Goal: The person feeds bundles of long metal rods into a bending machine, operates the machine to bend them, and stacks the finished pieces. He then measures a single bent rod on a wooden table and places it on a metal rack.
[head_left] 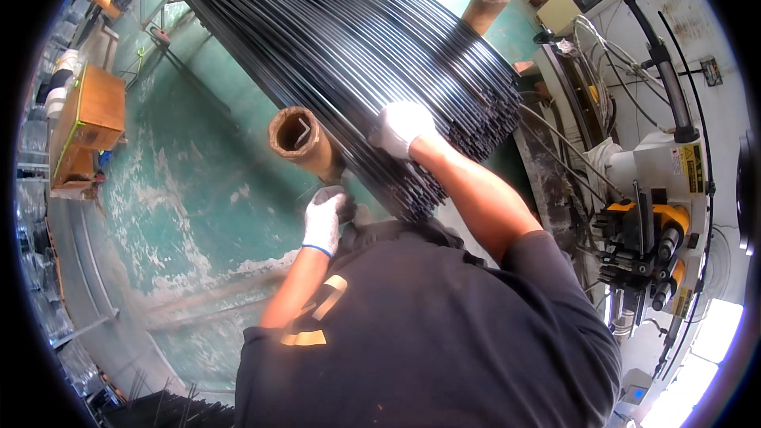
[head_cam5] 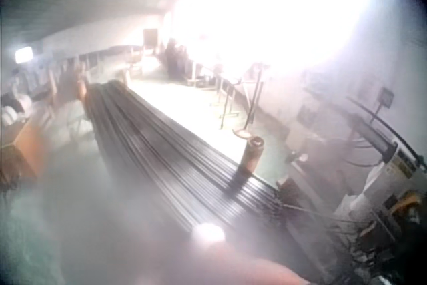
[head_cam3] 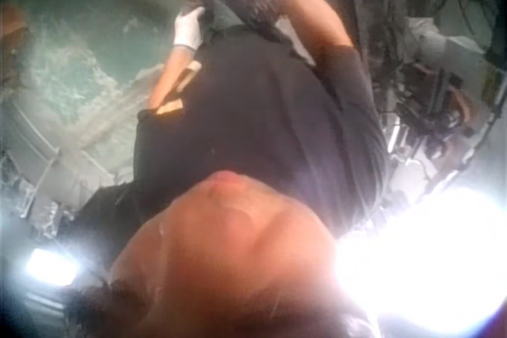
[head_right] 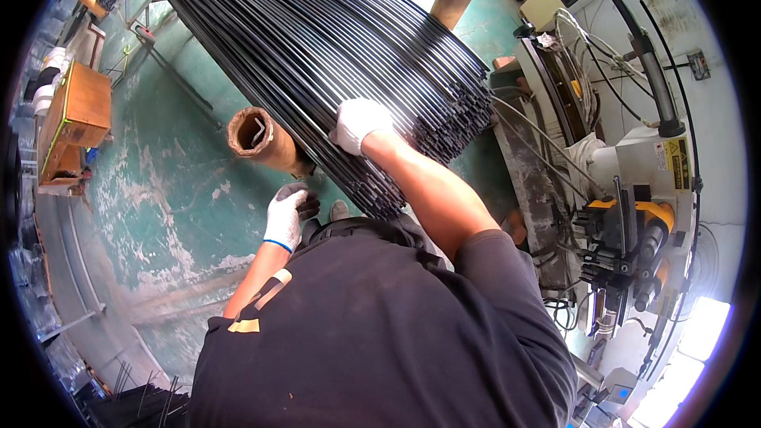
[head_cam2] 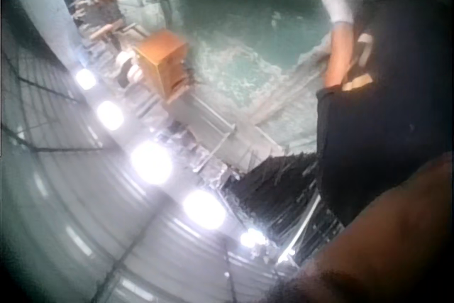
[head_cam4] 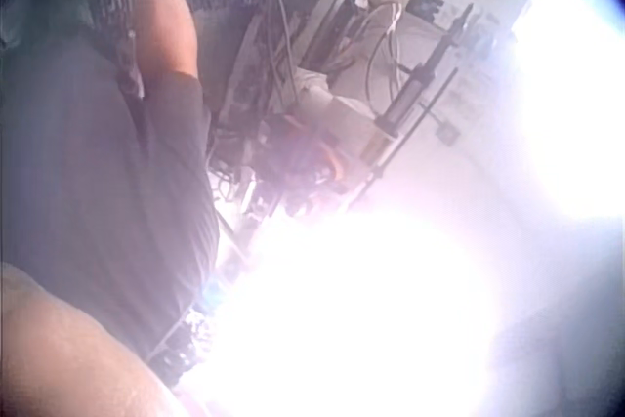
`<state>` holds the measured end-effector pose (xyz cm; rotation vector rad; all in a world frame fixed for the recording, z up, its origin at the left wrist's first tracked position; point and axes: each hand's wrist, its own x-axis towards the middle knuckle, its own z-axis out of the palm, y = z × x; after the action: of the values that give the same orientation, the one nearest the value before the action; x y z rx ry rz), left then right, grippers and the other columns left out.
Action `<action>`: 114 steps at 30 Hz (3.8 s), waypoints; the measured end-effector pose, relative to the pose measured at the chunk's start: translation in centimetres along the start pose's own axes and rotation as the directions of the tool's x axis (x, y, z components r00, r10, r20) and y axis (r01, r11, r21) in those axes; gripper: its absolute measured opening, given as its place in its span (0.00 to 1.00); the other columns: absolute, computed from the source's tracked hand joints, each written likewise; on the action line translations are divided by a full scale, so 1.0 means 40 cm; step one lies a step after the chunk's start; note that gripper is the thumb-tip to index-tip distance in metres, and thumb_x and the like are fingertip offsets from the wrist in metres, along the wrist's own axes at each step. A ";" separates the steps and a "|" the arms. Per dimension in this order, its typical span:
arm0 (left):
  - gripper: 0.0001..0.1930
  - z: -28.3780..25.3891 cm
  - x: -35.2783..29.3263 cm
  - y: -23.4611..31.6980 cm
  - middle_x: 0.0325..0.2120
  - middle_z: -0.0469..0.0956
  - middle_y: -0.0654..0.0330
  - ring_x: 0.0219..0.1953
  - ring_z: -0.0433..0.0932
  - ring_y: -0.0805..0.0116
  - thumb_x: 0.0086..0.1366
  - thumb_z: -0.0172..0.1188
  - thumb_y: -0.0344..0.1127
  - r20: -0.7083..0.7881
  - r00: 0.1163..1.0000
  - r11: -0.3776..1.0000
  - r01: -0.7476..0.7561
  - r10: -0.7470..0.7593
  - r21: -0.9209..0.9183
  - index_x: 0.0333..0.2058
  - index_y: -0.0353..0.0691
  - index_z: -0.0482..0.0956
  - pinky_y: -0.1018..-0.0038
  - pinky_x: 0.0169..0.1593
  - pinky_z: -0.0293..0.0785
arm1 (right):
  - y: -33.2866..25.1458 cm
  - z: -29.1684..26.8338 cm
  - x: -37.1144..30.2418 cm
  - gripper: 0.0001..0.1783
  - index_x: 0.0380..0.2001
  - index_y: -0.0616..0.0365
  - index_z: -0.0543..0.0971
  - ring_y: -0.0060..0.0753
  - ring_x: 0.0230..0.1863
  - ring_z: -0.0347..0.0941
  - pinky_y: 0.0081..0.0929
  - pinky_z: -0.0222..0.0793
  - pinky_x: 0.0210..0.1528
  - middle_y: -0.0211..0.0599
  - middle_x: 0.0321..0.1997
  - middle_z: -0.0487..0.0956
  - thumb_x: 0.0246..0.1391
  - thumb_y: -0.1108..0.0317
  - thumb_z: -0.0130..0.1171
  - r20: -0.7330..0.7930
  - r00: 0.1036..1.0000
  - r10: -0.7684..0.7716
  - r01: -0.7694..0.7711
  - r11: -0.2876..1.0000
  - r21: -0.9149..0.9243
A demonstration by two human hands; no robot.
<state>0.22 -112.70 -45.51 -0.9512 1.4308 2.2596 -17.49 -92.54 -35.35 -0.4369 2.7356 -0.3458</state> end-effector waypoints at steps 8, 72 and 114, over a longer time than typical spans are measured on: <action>0.11 -0.003 -0.008 0.016 0.39 0.84 0.50 0.35 0.84 0.57 0.71 0.58 0.27 0.028 0.999 0.995 -0.026 0.029 -0.101 0.50 0.36 0.76 0.63 0.42 0.84 | 0.067 -0.022 -0.012 0.23 0.45 0.67 0.87 0.40 0.41 0.87 0.36 0.82 0.47 0.50 0.38 0.88 0.62 0.55 0.68 0.323 0.944 -0.067 -0.188 0.695 0.694; 0.15 1.392 -0.399 -0.259 0.45 0.81 0.54 0.54 0.79 0.51 0.76 0.60 0.41 0.914 0.379 0.989 0.050 -0.147 0.138 0.51 0.35 0.79 0.45 0.69 0.70 | 1.016 0.361 -1.726 0.13 0.53 0.64 0.75 0.51 0.56 0.80 0.64 0.71 0.72 0.45 0.50 0.81 0.66 0.82 0.54 0.303 0.007 0.953 1.000 -0.009 0.007; 0.24 2.313 0.135 -0.504 0.61 0.79 0.46 0.67 0.74 0.49 0.81 0.47 0.43 0.863 0.392 0.937 0.264 -0.319 0.227 0.60 0.28 0.77 0.50 0.76 0.63 | 1.764 0.003 -1.793 0.12 0.42 0.63 0.83 0.34 0.38 0.84 0.31 0.77 0.38 0.39 0.35 0.85 0.66 0.66 0.57 0.334 -0.632 0.699 0.704 0.339 0.624</action>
<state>-26.61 -22.17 -36.66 0.1248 0.7141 1.8830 28.56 -3.09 -34.46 -1.2237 -0.3280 1.0627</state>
